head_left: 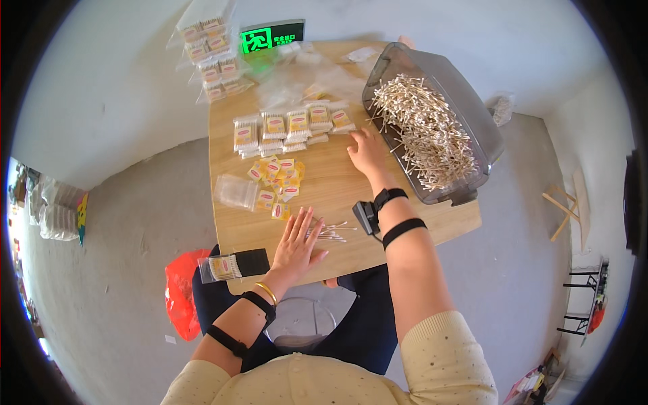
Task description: Packaging cotton swabs into small plastic bags and sealing them.
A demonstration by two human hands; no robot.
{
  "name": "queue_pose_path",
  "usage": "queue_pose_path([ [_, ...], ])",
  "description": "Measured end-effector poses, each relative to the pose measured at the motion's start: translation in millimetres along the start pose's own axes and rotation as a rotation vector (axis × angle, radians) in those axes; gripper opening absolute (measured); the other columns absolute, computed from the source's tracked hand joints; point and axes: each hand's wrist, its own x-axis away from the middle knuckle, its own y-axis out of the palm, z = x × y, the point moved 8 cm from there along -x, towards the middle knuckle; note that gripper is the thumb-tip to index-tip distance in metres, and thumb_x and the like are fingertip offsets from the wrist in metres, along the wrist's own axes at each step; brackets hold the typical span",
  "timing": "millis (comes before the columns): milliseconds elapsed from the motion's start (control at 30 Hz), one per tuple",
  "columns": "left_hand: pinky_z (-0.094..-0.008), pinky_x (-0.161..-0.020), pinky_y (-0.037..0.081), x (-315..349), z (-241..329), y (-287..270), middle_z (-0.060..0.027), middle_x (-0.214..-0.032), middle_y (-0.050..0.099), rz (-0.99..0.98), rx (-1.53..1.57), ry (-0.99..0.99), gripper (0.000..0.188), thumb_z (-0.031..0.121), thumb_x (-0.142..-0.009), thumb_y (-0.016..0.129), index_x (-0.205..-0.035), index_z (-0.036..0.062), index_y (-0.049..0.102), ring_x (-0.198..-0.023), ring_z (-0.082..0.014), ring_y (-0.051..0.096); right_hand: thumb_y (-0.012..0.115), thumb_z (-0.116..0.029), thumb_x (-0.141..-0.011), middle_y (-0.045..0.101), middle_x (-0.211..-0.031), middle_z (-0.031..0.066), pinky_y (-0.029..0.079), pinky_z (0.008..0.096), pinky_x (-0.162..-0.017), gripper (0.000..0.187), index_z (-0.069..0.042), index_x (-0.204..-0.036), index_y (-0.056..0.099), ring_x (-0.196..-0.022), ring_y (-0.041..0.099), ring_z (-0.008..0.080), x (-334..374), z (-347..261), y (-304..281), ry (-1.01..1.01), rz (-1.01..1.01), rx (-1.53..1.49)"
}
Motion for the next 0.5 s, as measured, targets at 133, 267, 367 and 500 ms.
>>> queue_pose_path([
  [133, -0.0519, -0.126, 0.022, 0, -3, -6, -0.0194, -0.164, 0.031, 0.070, 0.122, 0.027, 0.076, 0.038, -0.097, 0.064, -0.158, 0.0058, 0.033, -0.154, -0.0366, 0.027, 0.072, -0.013, -0.085, 0.065, -0.129, 0.0104, 0.047, 0.0474, -0.102, 0.039, -0.007, -0.124, 0.067, -0.122, 0.058, 0.0329, 2, 23, 8, 0.024, -0.080, -0.015],
  [267, -0.0506, -0.118, 0.035, -3, -32, -17, -0.0167, -0.139, 0.057, 0.118, 0.229, -0.076, 0.065, 0.018, -0.091, 0.069, -0.149, 0.0054, 0.042, -0.133, -0.0347, 0.051, 0.072, -0.008, -0.085, 0.068, -0.122, 0.0087, 0.050, 0.0438, -0.097, 0.032, -0.007, -0.117, 0.071, -0.114, 0.062, 0.0326, 60, 20, -12, -0.075, -0.058, -0.242],
  [367, -0.0480, -0.106, 0.044, -24, -35, -34, -0.0112, -0.120, 0.063, 0.146, 0.132, -0.046, 0.047, 0.008, -0.086, 0.070, -0.130, 0.0085, 0.057, -0.115, -0.0329, 0.057, 0.071, -0.004, -0.085, 0.071, -0.112, 0.0079, 0.052, 0.0436, -0.091, 0.026, -0.008, -0.110, 0.072, -0.109, 0.063, 0.0329, 107, 8, -37, -0.096, -0.094, -0.346],
  [500, -0.0460, -0.096, 0.046, -41, -47, -34, -0.0070, -0.108, 0.065, 0.173, 0.272, -0.071, 0.027, 0.006, -0.083, 0.073, -0.108, 0.0103, 0.064, -0.106, -0.0310, 0.060, 0.071, 0.003, -0.083, 0.071, -0.096, 0.0090, 0.053, 0.0420, -0.081, 0.019, -0.007, -0.099, 0.071, -0.096, 0.066, 0.0336, 124, -28, -50, -0.140, -0.036, -0.410],
])
